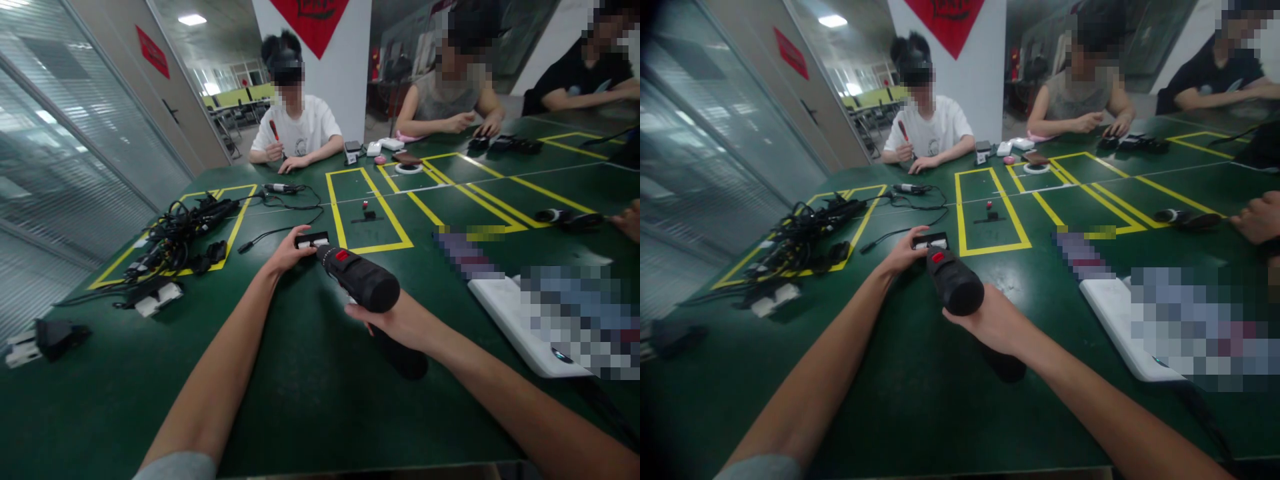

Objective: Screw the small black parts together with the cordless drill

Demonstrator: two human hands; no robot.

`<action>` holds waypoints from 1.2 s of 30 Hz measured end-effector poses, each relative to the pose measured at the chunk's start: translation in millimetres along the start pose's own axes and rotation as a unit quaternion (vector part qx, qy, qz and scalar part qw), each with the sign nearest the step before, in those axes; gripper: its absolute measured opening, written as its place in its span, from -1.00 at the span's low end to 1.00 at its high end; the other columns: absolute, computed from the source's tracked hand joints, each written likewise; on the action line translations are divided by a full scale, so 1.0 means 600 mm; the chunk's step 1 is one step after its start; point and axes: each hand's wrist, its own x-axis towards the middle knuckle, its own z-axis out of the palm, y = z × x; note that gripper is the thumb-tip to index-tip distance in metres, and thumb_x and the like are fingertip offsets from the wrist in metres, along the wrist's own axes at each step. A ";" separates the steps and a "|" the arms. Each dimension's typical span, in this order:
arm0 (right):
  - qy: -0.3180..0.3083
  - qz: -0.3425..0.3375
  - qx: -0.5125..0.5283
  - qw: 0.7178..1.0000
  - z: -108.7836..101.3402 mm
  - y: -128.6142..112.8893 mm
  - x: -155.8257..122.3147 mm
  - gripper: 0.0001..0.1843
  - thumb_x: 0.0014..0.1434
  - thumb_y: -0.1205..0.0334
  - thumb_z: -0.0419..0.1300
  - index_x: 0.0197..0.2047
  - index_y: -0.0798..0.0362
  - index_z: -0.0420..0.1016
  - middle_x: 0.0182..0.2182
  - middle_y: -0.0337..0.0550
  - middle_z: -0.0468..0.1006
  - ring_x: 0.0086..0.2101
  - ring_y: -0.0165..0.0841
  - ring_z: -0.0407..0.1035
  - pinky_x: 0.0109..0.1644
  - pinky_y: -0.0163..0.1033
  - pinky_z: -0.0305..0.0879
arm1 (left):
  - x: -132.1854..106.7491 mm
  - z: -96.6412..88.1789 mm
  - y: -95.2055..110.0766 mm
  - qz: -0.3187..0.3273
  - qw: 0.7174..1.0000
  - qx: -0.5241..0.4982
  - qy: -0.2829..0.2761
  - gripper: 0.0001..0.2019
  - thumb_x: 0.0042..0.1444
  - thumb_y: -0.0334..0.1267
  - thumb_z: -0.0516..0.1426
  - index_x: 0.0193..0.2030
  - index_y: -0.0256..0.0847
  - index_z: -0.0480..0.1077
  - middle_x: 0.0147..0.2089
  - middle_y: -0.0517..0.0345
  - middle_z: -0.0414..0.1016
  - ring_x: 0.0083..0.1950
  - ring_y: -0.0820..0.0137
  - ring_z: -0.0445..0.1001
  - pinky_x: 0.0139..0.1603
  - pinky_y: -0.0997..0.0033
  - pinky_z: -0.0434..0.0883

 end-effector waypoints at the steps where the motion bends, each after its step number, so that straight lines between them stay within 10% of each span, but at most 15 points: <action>1: -0.017 -0.002 0.003 1.000 -0.001 0.000 0.001 -0.70 0.14 0.04 0.27 -0.19 0.10 0.48 -0.51 -0.23 0.50 -0.50 -0.35 0.39 -0.37 -0.24 0.29 | 0.000 0.001 0.000 -0.003 1.000 -0.006 0.000 -0.22 -0.11 -0.16 0.33 0.29 -0.17 0.22 0.05 0.00 0.47 -0.08 0.29 0.52 -0.03 0.28 0.45; 7: -0.119 0.025 0.115 0.986 -0.016 -0.002 0.002 -0.60 0.18 0.12 0.27 0.02 0.16 0.43 -0.52 -0.22 0.56 -0.46 -0.32 0.49 -0.21 -0.19 0.37 | -0.001 -0.003 0.000 -0.007 0.999 0.040 -0.015 -0.36 -0.07 -0.16 0.31 0.20 -0.20 0.34 0.02 0.02 0.53 -0.08 0.27 0.53 -0.05 0.29 0.47; 36: -0.075 0.031 0.106 0.991 -0.012 0.005 0.005 -0.84 0.10 0.22 0.21 -0.48 0.05 0.39 -0.62 -0.22 0.48 -0.55 -0.36 0.38 -0.33 -0.18 0.28 | 0.003 -0.004 -0.003 -0.023 0.999 -0.007 -0.035 -0.29 -0.09 -0.17 0.34 0.23 -0.23 0.30 0.07 -0.02 0.49 -0.03 0.25 0.49 0.06 0.20 0.42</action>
